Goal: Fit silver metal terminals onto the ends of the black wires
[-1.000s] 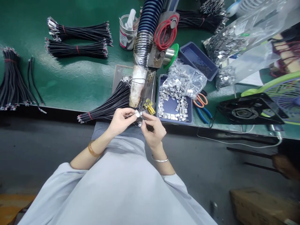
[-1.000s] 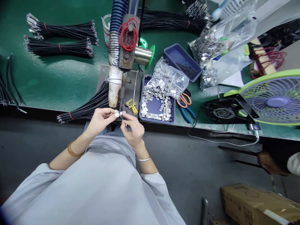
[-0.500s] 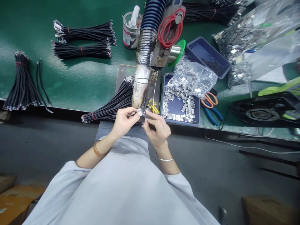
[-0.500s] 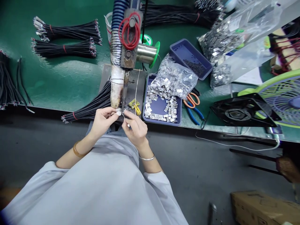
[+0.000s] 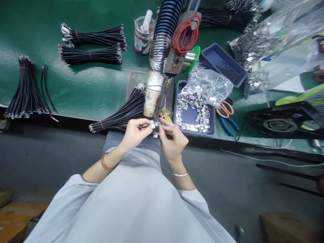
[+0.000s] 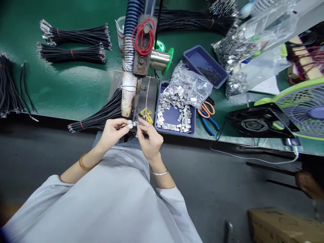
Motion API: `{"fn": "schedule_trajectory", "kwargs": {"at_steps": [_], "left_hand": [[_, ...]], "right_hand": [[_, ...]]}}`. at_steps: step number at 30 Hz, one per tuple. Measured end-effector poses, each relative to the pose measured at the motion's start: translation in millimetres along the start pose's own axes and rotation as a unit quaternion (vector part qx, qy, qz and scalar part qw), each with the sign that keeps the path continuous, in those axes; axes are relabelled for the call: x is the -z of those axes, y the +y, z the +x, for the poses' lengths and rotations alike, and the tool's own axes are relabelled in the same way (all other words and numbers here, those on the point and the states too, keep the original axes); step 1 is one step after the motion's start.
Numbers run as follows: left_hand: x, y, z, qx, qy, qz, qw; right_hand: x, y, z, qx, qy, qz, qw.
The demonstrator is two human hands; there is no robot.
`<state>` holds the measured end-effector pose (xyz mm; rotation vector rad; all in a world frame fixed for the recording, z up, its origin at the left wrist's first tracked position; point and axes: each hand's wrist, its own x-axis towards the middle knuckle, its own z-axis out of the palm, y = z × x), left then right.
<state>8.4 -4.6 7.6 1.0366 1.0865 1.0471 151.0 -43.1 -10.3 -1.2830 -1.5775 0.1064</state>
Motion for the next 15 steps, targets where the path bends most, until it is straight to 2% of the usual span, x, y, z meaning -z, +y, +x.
{"fn": "schedule_trajectory", "kwargs": {"at_steps": [3, 9, 15], "left_hand": [[0.9, 1.7, 0.1, -0.003, -0.016, -0.014, 1.0], [-0.8, 3.1, 0.1, -0.002, -0.013, -0.011, 1.0], [-1.7, 3.6, -0.1, -0.011, -0.01, -0.004, 1.0]], "right_hand": [[0.4, -1.1, -0.4, -0.04, -0.015, 0.03, 0.999], [0.5, 0.3, 0.7, -0.001, -0.015, 0.016, 1.0], [-0.6, 1.2, 2.3, 0.004, -0.014, 0.018, 1.0]]}}
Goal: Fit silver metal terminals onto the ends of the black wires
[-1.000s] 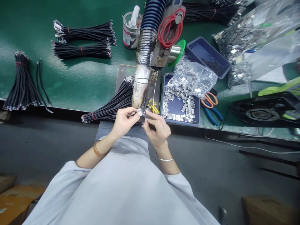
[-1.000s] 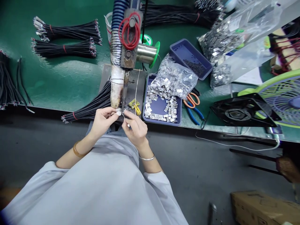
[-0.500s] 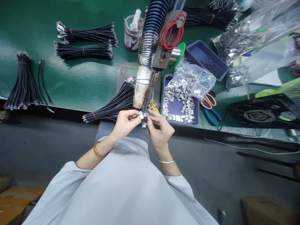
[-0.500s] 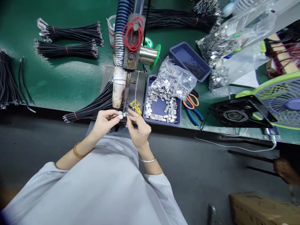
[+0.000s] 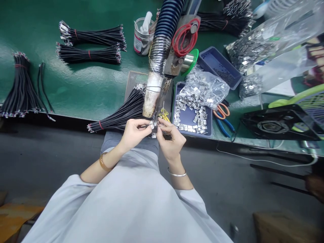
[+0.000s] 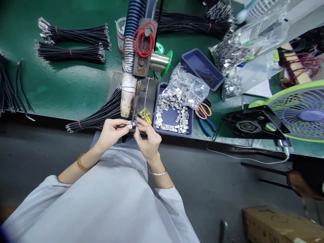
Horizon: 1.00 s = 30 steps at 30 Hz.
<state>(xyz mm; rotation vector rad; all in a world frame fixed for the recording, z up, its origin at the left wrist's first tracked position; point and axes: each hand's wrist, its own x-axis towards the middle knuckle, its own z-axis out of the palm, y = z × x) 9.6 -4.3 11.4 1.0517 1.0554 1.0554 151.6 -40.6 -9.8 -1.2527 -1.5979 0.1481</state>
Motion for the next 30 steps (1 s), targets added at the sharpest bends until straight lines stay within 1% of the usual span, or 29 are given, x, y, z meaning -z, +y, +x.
{"fn": "schedule_trajectory", "kwargs": {"at_steps": [6, 13, 23, 30], "left_hand": [[-1.5, -0.8, 0.8, 0.005, 0.021, 0.015, 1.0], [-2.5, 1.7, 0.2, -0.016, 0.044, 0.03, 0.998], [-0.4, 2.5, -0.7, 0.013, 0.021, 0.012, 1.0], [2.5, 0.5, 0.1, 0.005, 0.003, 0.027, 1.0]], "right_hand": [[-0.5, 1.4, 0.2, -0.005, -0.012, -0.001, 1.0], [1.2, -4.1, 4.9, 0.013, -0.016, -0.004, 1.0], [3.9, -0.2, 2.4, 0.023, -0.023, -0.017, 0.999], [4.5, 0.1, 4.3, 0.019, -0.024, -0.015, 0.999]]}}
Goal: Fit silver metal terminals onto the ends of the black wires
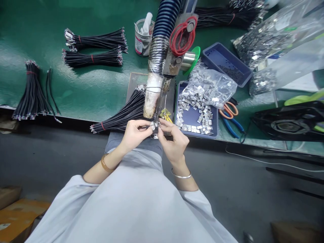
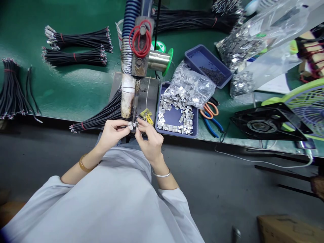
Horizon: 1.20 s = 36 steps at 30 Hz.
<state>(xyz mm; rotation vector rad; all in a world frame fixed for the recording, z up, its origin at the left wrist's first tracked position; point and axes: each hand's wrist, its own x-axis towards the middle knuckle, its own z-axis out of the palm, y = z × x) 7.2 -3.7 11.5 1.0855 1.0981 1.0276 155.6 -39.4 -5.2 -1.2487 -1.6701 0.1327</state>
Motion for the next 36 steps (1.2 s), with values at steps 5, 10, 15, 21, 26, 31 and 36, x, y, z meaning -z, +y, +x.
{"fn": "schedule_trajectory", "kwargs": {"at_steps": [5, 10, 15, 21, 26, 31, 36], "left_hand": [[-0.2, -2, 0, -0.008, -0.002, 0.01, 1.0], [-3.0, -5, -1, -0.015, 0.015, 0.021, 1.0], [-4.0, -4, -3, -0.029, 0.026, 0.036, 0.999], [-4.1, -2, -3, -0.05, 0.035, 0.04, 0.997], [-1.3, -5, -1, -0.032, -0.004, 0.022, 0.999], [-0.8, -4, -7, -0.048, -0.017, 0.085, 0.995], [1.8, -3, -13, -0.156, -0.022, 0.154, 0.975]], "right_hand": [[0, -2, 1, 0.005, 0.001, -0.001, 1.0], [-2, -2, 2, 0.008, 0.003, 0.004, 1.0], [-4, -2, 3, 0.008, 0.011, 0.002, 1.0], [-1, -5, 3, 0.018, 0.007, -0.01, 1.0], [2, -5, -3, 0.039, -0.006, -0.011, 0.999], [5, -4, 0, -0.068, -0.007, 0.031, 0.997], [5, -3, 9, -0.206, -0.085, 0.171, 0.96]]}}
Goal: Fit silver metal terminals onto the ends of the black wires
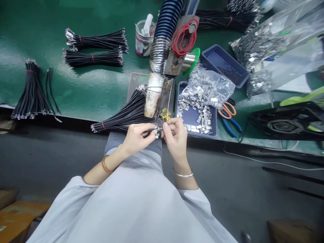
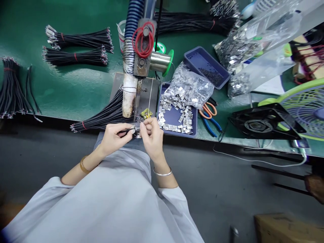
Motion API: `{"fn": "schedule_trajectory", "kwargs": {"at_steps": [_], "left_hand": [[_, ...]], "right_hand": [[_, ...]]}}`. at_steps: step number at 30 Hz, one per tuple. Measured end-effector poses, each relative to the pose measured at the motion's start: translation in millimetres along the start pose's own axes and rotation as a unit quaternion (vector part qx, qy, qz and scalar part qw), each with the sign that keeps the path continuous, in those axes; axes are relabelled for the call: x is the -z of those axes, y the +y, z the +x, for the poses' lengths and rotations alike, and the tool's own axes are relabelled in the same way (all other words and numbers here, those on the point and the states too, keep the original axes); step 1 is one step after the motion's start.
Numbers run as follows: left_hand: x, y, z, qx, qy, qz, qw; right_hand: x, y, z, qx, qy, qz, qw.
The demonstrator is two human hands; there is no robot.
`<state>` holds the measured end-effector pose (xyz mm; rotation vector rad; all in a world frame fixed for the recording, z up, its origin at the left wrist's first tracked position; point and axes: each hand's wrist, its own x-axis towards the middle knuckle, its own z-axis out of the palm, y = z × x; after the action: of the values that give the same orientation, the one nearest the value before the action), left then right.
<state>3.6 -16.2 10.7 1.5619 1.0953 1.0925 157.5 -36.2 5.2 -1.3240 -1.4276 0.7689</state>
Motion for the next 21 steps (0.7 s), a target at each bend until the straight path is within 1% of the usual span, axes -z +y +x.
{"fn": "schedule_trajectory", "kwargs": {"at_steps": [1, 2, 4, 6, 7, 8, 10, 11, 15, 17, 19, 20, 21], "left_hand": [[1.2, -1, 0, 0.001, -0.002, -0.005, 1.0], [2.5, -2, 0, 0.012, -0.007, -0.019, 1.0], [5.0, -4, 1, 0.052, -0.027, -0.061, 0.996], [6.6, -6, 2, 0.089, -0.058, -0.105, 0.989], [7.2, -7, 2, 0.1, -0.069, -0.12, 0.985], [7.6, -7, 3, 0.106, -0.076, -0.132, 0.983], [8.5, -7, 3, 0.108, -0.083, -0.149, 0.979], [9.1, -6, 4, 0.107, -0.087, -0.155, 0.978], [12.9, -4, 5, 0.099, -0.121, -0.152, 0.976], [14.0, -4, 5, 0.099, -0.135, -0.146, 0.975], [13.2, -5, 6, 0.11, -0.137, -0.148, 0.973], [12.1, -5, 6, 0.118, -0.131, -0.153, 0.972], [10.6, -6, 6, 0.126, -0.12, -0.159, 0.972]], "right_hand": [[0, 1, 1, 0.002, -0.009, 0.005, 1.0], [1, 2, 1, 0.025, -0.008, -0.009, 1.0], [3, 4, 0, 0.122, 0.003, -0.082, 0.989], [5, 6, -3, 0.231, 0.023, -0.169, 0.958], [6, 6, -4, 0.267, 0.036, -0.203, 0.941], [7, 5, -6, 0.284, 0.051, -0.228, 0.93], [9, 3, -10, 0.282, 0.071, -0.257, 0.922], [10, 1, -11, 0.278, 0.068, -0.264, 0.921], [8, -3, -11, 0.279, 0.008, -0.266, 0.923], [7, -2, -10, 0.255, -0.016, -0.249, 0.934], [7, -2, -9, 0.208, -0.034, -0.21, 0.955], [8, -1, -9, 0.178, -0.029, -0.182, 0.967], [9, -1, -9, 0.152, -0.007, -0.155, 0.976]]}}
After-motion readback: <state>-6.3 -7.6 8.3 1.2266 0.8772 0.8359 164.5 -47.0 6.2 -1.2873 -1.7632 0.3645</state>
